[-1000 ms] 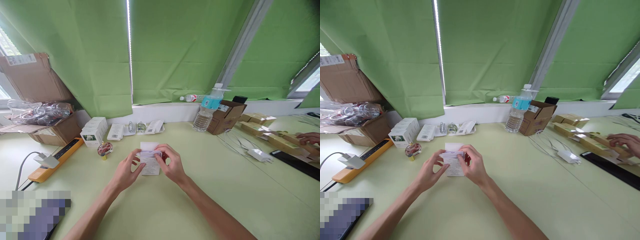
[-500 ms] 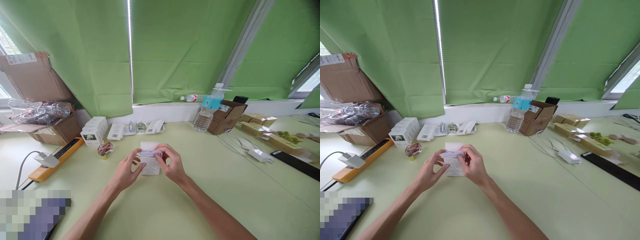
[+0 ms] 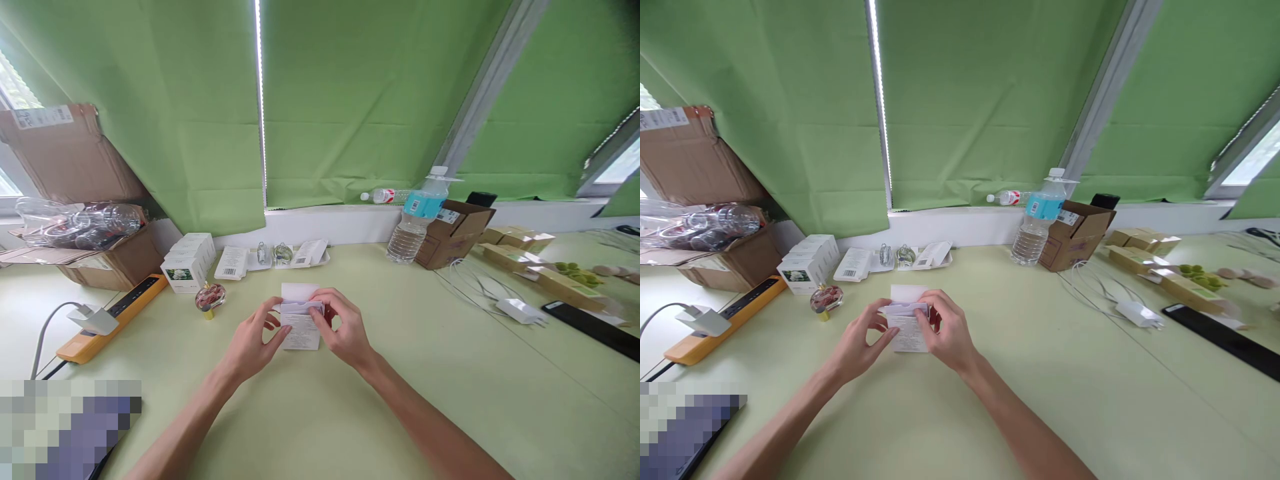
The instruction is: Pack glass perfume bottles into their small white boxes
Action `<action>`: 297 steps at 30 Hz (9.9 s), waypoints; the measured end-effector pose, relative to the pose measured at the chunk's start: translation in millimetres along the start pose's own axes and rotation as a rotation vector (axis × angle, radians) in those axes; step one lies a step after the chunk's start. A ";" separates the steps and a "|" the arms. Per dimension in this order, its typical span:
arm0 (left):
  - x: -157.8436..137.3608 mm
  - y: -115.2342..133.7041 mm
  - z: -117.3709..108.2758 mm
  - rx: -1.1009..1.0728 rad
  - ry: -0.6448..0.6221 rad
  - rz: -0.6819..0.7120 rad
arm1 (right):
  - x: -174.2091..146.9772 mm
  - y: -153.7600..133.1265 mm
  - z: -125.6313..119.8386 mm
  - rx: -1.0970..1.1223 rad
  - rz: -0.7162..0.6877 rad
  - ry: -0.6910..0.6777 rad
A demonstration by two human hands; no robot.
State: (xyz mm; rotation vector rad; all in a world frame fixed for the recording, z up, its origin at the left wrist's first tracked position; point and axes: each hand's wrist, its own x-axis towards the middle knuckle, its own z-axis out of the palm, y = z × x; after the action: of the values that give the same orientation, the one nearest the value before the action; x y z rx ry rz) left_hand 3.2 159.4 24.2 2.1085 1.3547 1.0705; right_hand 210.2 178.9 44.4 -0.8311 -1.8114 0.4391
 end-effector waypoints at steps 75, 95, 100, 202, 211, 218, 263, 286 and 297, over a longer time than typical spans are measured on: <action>-1.6 -2.8 -5.1 0.025 0.032 0.030 | -3.8 3.1 0.8 -0.208 -0.198 -0.065; 0.3 -5.7 -1.4 0.146 0.130 0.058 | -5.6 8.2 4.4 -0.102 -0.080 -0.066; -0.3 -4.8 -2.3 0.168 0.118 0.042 | -6.7 11.1 7.2 -0.123 -0.041 -0.045; 18.7 -74.4 -27.4 -0.111 0.305 -0.363 | -15.1 10.8 13.6 -0.652 0.084 -0.545; 17.5 -53.5 -4.6 -0.224 0.202 -0.341 | -15.5 3.0 17.5 -0.597 0.029 -0.554; 11.0 -28.7 11.6 -0.319 0.165 -0.275 | -21.4 -2.1 26.0 -0.476 -0.007 -0.583; 11.3 -22.5 24.7 -0.511 0.129 -0.210 | -18.3 -7.3 75.2 -0.356 0.218 -0.414; 18.9 -44.5 2.8 -0.094 0.286 -0.196 | -4.9 34.7 43.5 -0.372 0.270 -0.293; 12.7 -29.6 0.4 0.100 0.541 -0.068 | -1.9 42.0 38.4 -0.351 0.274 -0.323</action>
State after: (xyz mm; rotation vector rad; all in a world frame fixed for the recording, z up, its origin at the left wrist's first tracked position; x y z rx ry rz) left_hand -10.6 183.8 8.4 1.8923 1.7338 1.6529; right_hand 189.3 209.9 1.5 -1.3229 -2.1165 0.4563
